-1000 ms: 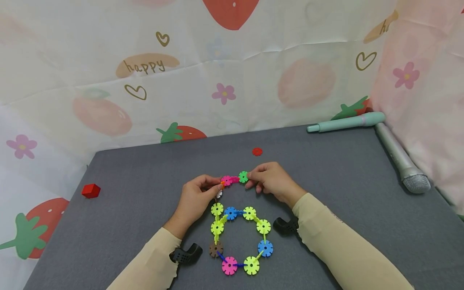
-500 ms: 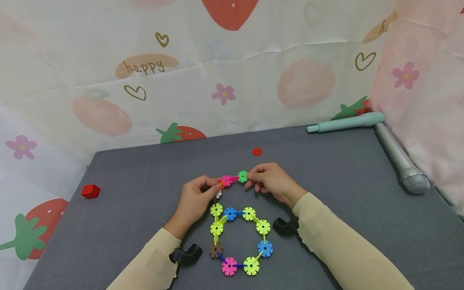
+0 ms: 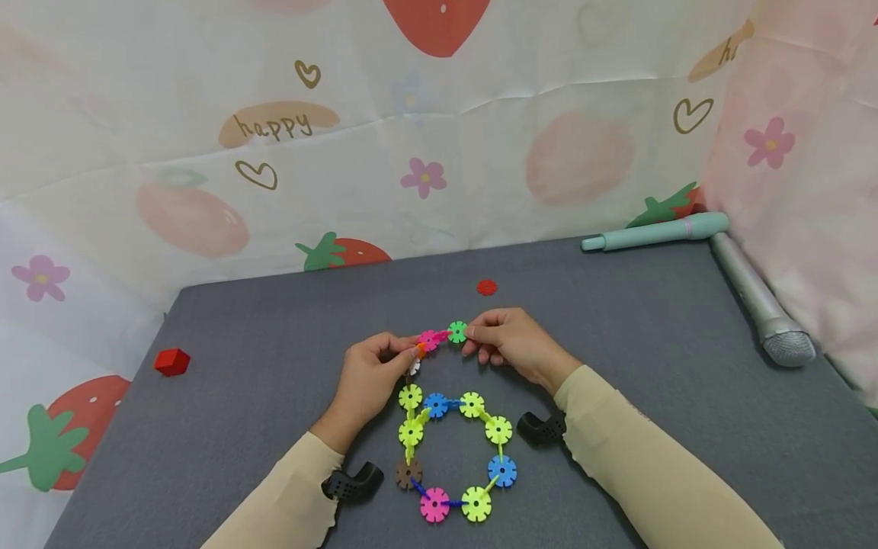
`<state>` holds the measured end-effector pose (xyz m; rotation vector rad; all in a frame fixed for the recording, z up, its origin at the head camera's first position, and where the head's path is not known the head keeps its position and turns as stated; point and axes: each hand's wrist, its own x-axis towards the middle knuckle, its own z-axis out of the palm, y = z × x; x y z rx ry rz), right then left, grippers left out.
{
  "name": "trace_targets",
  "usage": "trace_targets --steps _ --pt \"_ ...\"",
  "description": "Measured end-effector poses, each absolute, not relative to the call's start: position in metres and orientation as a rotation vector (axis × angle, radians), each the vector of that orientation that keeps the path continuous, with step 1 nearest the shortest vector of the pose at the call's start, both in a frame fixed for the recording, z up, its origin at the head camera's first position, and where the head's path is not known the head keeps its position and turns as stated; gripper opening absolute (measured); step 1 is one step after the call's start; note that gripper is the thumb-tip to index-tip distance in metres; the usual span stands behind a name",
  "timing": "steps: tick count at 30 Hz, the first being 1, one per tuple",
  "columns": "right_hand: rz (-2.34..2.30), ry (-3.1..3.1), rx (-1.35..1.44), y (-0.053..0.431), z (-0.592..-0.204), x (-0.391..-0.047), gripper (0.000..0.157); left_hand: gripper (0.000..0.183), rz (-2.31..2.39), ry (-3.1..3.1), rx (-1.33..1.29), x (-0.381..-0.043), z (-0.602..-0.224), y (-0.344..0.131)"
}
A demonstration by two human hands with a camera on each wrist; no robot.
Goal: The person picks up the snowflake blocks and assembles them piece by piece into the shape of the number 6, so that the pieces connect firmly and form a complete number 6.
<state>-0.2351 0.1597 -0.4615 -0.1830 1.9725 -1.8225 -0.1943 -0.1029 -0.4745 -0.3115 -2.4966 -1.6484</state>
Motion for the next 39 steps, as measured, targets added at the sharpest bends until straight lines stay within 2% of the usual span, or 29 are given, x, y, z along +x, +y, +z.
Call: trace_targets --steps 7,11,28,39 --pt "-1.689 2.276 -0.268 0.163 -0.459 -0.235 0.032 0.004 -1.591 -2.487 -0.233 -0.195 -0.475 -0.104" --pt "-1.711 2.361 -0.297 0.167 -0.455 -0.237 0.039 0.007 -1.569 -2.49 -0.2 -0.196 -0.475 -0.105" --pt "-1.869 2.424 -0.277 0.187 -0.446 -0.264 0.063 0.013 -1.606 -2.443 -0.119 -0.198 -0.479 -0.108" --pt "-1.902 2.398 -0.283 0.189 -0.446 -0.286 0.069 0.016 -1.629 -2.46 -0.164 -0.199 -0.479 -0.108"
